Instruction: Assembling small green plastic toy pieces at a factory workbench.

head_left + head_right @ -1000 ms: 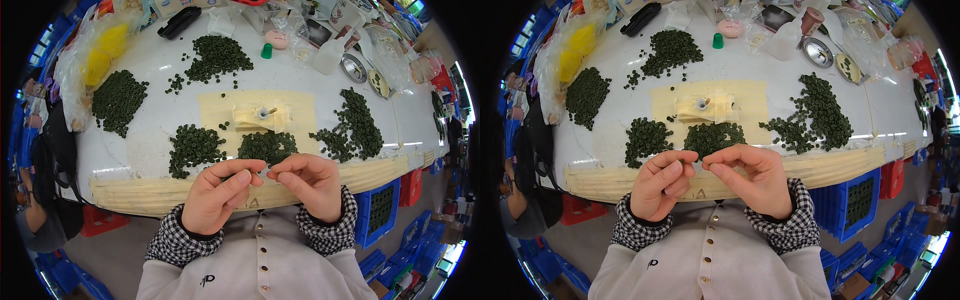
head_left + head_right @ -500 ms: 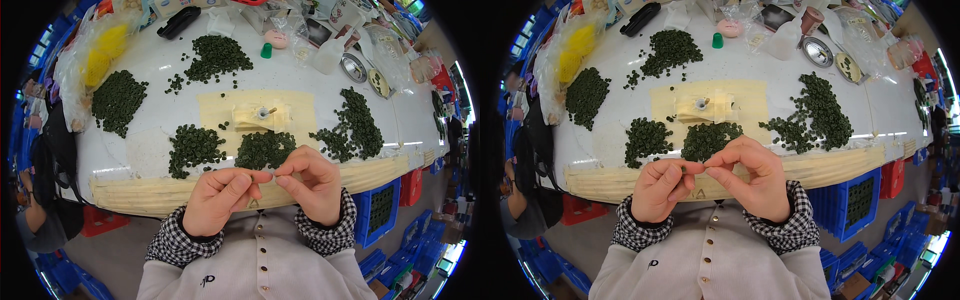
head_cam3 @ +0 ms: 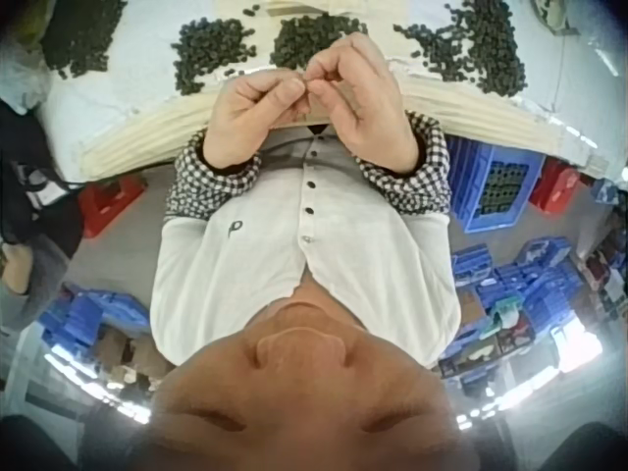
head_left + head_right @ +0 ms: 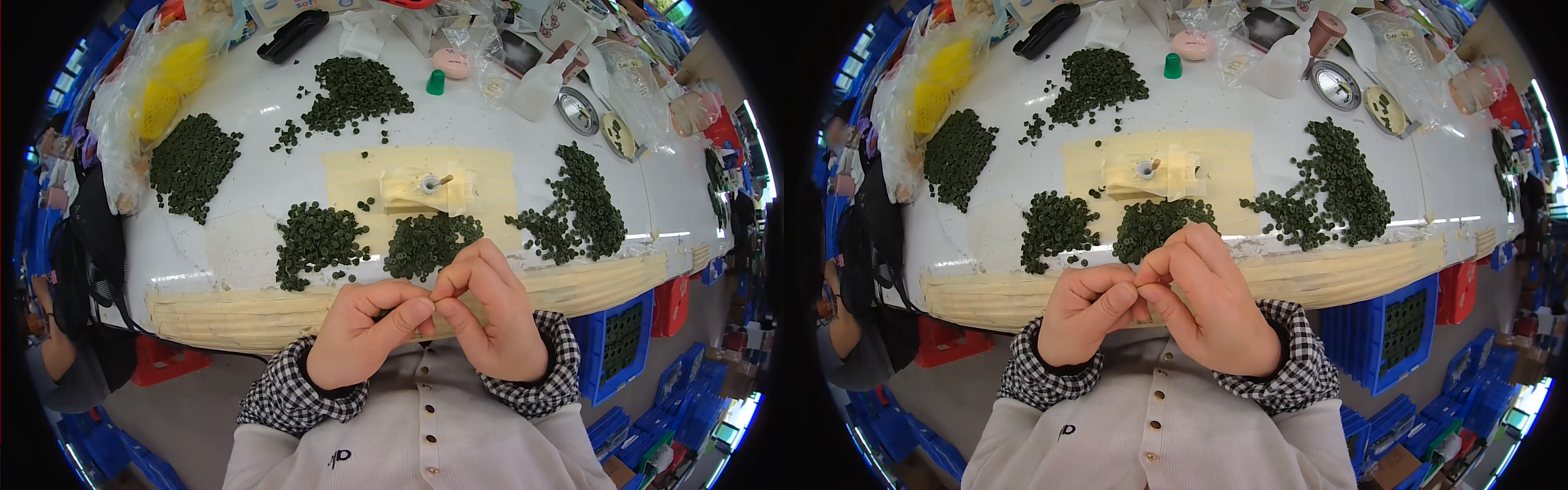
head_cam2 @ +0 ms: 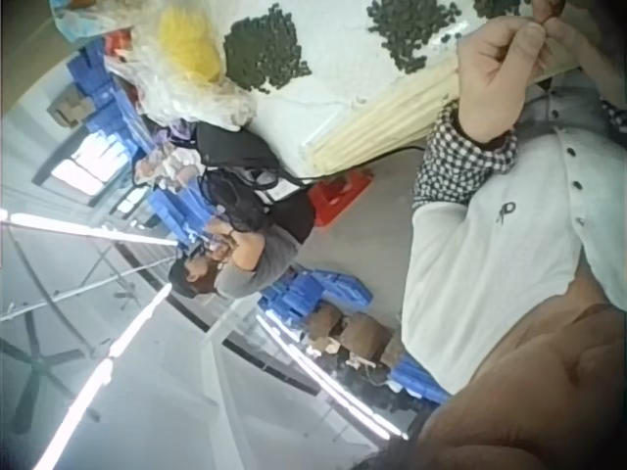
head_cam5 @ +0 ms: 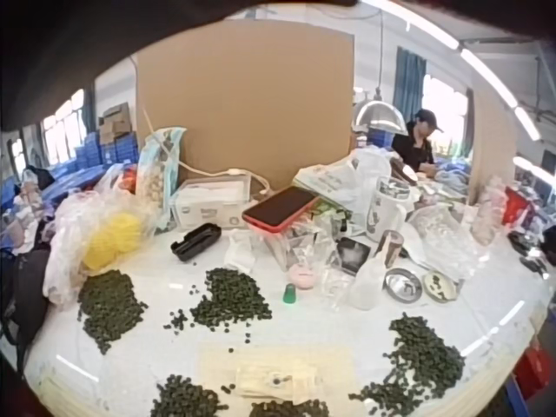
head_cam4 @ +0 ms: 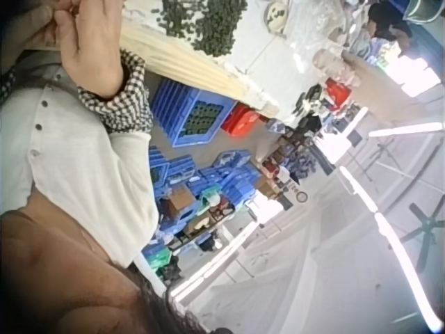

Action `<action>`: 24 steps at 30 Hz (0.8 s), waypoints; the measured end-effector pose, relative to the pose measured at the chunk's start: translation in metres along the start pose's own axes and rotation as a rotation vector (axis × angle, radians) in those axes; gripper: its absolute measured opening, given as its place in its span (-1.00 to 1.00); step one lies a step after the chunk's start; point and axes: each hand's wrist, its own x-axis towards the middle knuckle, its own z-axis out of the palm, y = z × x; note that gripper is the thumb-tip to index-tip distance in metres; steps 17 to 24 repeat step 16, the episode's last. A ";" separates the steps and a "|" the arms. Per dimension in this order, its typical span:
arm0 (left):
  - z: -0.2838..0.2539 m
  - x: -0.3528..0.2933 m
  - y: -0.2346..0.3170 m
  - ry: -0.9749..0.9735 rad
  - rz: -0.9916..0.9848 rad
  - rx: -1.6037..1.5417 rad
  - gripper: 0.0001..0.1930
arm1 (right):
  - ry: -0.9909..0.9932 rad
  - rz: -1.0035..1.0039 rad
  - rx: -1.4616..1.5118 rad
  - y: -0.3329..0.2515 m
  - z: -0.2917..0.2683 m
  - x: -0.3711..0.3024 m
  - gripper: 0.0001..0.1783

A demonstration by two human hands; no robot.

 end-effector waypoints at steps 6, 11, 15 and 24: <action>0.007 0.000 0.003 0.164 0.067 0.005 -0.82 | 0.101 0.026 0.009 0.000 0.006 -0.002 -0.87; 0.003 -0.002 0.001 0.168 0.069 0.001 -0.83 | 0.073 0.134 0.216 0.002 0.005 -0.004 -0.91; 0.004 -0.002 0.002 0.165 0.068 -0.016 -0.83 | 0.041 0.248 0.506 0.011 0.004 -0.008 -0.89; 0.004 -0.002 0.002 0.164 0.067 -0.015 -0.83 | 0.050 0.275 0.579 0.013 0.006 -0.009 -0.89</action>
